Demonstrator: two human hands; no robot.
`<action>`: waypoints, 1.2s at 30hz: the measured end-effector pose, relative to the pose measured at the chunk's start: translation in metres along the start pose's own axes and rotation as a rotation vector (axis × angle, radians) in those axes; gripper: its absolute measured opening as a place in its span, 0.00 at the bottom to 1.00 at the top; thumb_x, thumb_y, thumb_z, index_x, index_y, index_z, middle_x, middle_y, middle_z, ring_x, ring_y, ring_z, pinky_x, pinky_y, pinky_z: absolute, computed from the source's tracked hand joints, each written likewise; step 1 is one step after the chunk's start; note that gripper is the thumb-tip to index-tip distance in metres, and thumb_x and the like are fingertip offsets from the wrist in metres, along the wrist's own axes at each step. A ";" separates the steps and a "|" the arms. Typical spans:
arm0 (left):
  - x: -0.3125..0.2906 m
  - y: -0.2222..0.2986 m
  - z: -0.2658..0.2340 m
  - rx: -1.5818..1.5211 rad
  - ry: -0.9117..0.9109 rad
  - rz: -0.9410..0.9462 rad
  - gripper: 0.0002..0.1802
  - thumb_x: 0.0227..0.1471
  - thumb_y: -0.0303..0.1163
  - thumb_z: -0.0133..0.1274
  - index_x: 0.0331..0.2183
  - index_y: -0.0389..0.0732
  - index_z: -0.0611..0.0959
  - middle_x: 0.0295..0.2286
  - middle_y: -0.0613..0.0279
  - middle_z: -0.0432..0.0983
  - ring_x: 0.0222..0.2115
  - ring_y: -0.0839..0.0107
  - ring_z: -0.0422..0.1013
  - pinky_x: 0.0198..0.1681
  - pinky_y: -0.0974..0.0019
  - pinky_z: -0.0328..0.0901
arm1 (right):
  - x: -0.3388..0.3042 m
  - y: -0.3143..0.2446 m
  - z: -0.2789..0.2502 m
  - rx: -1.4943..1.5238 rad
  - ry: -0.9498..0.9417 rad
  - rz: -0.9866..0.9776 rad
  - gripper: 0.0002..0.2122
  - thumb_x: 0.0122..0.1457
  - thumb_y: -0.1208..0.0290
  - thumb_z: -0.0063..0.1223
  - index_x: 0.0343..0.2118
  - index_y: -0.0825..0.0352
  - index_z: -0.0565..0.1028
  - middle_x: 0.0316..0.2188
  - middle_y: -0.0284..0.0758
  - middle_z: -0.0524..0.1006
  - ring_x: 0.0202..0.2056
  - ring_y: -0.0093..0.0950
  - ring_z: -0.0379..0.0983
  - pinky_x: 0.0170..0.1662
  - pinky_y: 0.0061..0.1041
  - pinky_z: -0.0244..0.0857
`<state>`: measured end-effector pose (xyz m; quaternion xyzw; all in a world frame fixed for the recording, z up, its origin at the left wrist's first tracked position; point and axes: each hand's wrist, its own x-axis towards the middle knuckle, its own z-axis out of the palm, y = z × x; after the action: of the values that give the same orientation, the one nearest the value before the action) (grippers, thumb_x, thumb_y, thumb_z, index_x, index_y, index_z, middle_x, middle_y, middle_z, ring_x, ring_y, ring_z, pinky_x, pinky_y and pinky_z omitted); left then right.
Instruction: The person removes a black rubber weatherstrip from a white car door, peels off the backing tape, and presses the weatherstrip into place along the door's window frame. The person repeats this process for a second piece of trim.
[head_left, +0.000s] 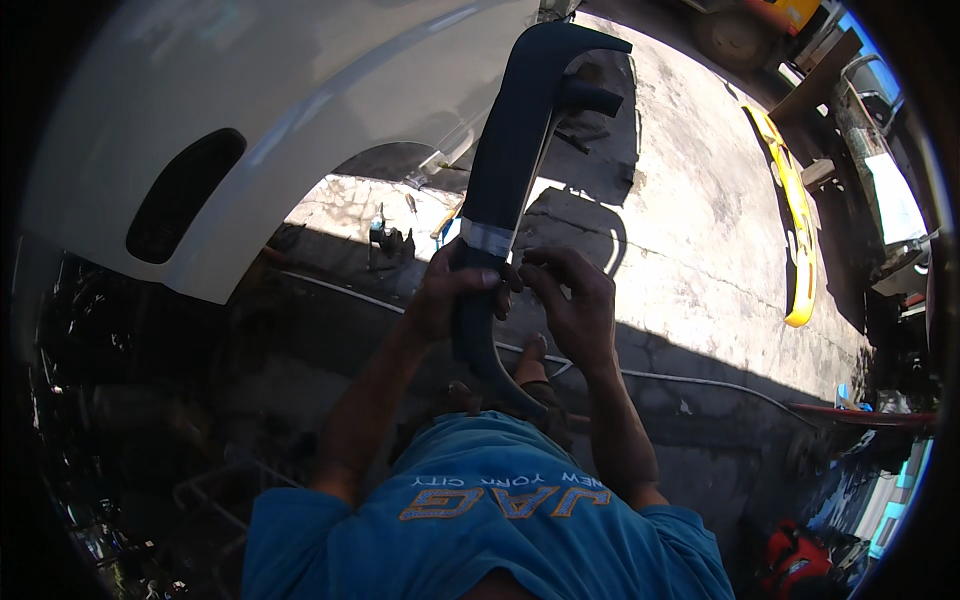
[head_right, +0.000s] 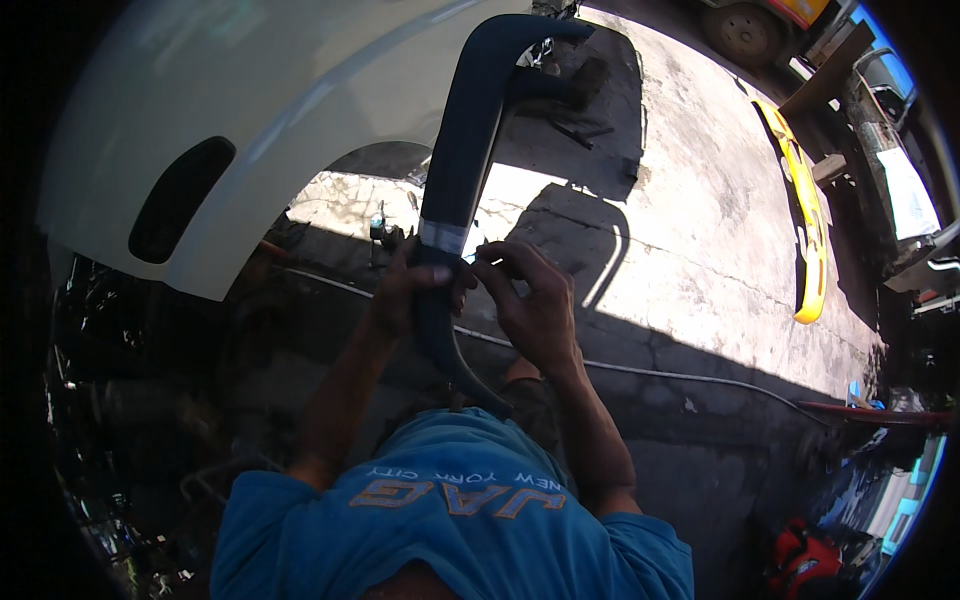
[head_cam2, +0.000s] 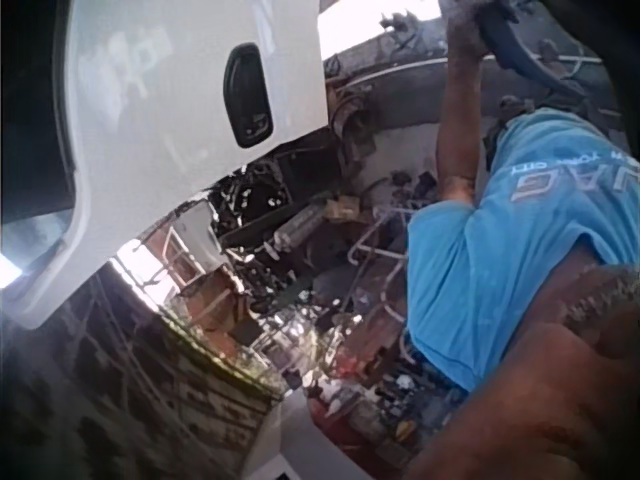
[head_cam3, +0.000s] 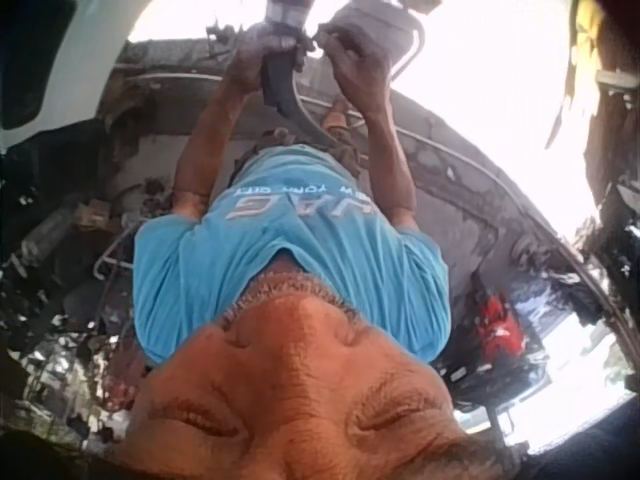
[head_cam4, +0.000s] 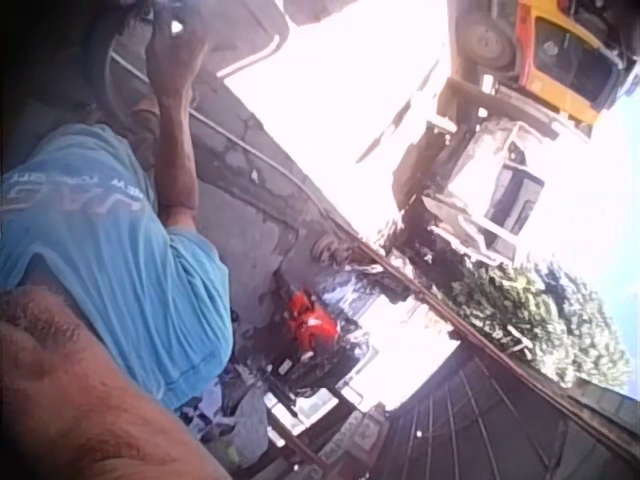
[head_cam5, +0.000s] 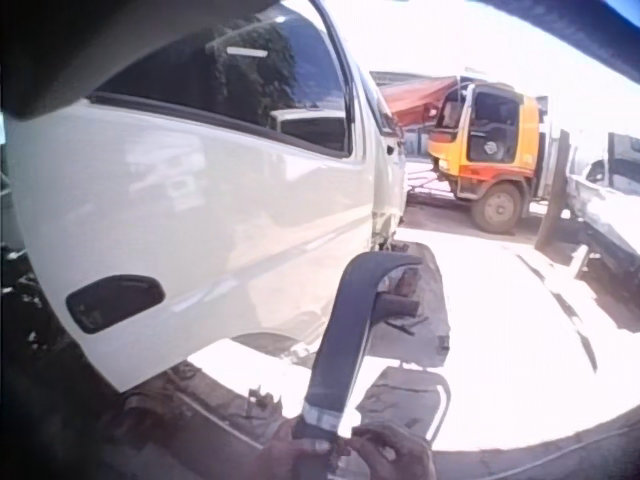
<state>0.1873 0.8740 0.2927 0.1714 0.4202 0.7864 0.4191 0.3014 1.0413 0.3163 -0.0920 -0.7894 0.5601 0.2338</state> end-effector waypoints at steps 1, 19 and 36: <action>-0.005 0.001 -0.002 -0.005 -0.007 -0.003 0.24 0.51 0.28 0.60 0.49 0.32 0.73 0.37 0.44 0.81 0.30 0.64 0.80 0.32 0.61 0.79 | 0.001 -0.008 0.003 -0.014 -0.007 -0.011 0.09 0.59 0.77 0.62 0.42 0.69 0.81 0.35 0.39 0.84 0.36 0.28 0.83 0.39 0.27 0.73; -0.010 -0.022 -0.045 -0.355 -0.251 0.067 0.23 0.55 0.35 0.60 0.47 0.28 0.76 0.27 0.48 0.81 0.20 0.62 0.81 0.22 0.62 0.80 | 0.005 -0.027 0.038 0.241 -0.045 0.111 0.10 0.61 0.72 0.61 0.42 0.72 0.82 0.33 0.41 0.85 0.33 0.25 0.83 0.37 0.26 0.74; -0.014 0.010 -0.020 0.222 0.001 0.102 0.23 0.46 0.19 0.66 0.45 0.31 0.78 0.28 0.49 0.83 0.24 0.57 0.82 0.27 0.58 0.80 | 0.011 -0.039 0.030 -0.006 -0.016 0.045 0.09 0.59 0.73 0.56 0.38 0.73 0.80 0.28 0.42 0.82 0.31 0.29 0.81 0.36 0.29 0.73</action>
<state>0.1786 0.8496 0.2901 0.2375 0.4955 0.7556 0.3565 0.2827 1.0069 0.3471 -0.1061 -0.7908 0.5634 0.2143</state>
